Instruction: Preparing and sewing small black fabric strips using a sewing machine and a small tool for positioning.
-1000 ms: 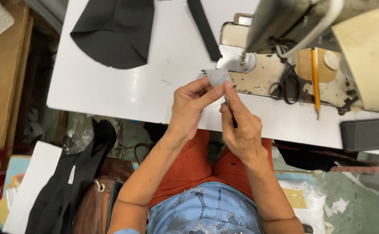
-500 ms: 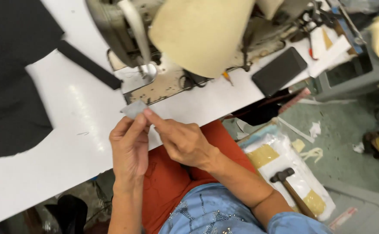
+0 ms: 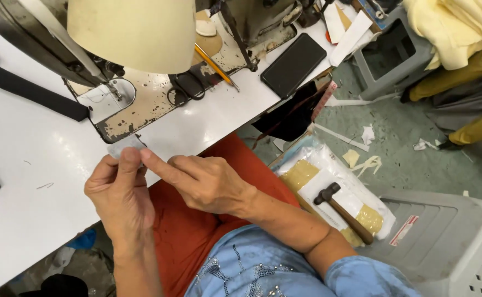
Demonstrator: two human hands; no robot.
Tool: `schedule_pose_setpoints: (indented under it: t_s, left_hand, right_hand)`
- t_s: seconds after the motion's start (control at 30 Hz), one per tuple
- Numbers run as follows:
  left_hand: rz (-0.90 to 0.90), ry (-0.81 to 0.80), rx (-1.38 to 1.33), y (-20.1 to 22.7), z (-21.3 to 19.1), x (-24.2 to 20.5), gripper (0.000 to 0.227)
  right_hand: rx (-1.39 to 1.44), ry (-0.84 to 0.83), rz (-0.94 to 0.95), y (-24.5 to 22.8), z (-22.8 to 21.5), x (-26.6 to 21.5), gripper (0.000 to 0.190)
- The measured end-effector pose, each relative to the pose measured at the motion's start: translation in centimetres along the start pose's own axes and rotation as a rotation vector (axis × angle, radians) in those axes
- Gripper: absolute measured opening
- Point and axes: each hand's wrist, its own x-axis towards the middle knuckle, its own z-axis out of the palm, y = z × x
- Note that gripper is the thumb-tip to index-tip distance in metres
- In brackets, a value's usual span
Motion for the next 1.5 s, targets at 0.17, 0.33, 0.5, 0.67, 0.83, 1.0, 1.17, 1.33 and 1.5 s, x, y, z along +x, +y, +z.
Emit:
schedule_pose_setpoints:
  t_s: [0.17,0.33,0.5,0.67,0.83,1.0,1.17,1.33,1.5]
  left_hand:
    - [-0.026,0.024,-0.095,0.5,0.4,-1.3,0.018]
    - [-0.090,0.073,-0.083,0.3,1.2,-2.8,0.026]
    - [-0.009,0.072,-0.083,-1.1,1.2,-2.8,0.023]
    - [0.047,0.130,-0.049,-1.9,2.2,-3.3,0.022]
    - [0.107,0.236,0.103,-2.1,2.4,-4.4,0.025]
    - [0.131,0.275,0.053,-3.3,2.4,-5.1,0.030]
    - [0.205,0.358,0.145,-3.4,2.4,-5.6,0.032]
    - [0.320,0.347,0.086,-0.8,1.6,-4.1,0.035]
    - [0.463,0.306,0.042,1.7,2.1,-3.3,0.029]
  right_hand:
    - [0.053,0.023,-0.030,-0.8,-0.1,-0.1,0.056]
    - [0.167,0.033,-0.012,-1.6,-0.5,0.0,0.057]
    - [0.317,0.011,0.167,-1.9,-0.2,-0.9,0.053]
    - [0.408,0.041,0.212,-1.7,0.4,-1.0,0.041]
    - [0.446,0.045,0.207,-2.4,0.6,-1.4,0.036]
    - [0.448,0.037,0.208,-2.6,0.7,-1.6,0.032]
    - [0.486,-0.017,0.219,-3.1,0.1,-1.2,0.031]
    - [1.313,-0.161,0.284,-2.3,-1.3,0.1,0.084]
    - [1.270,-0.046,0.286,-3.0,-1.1,-0.8,0.060]
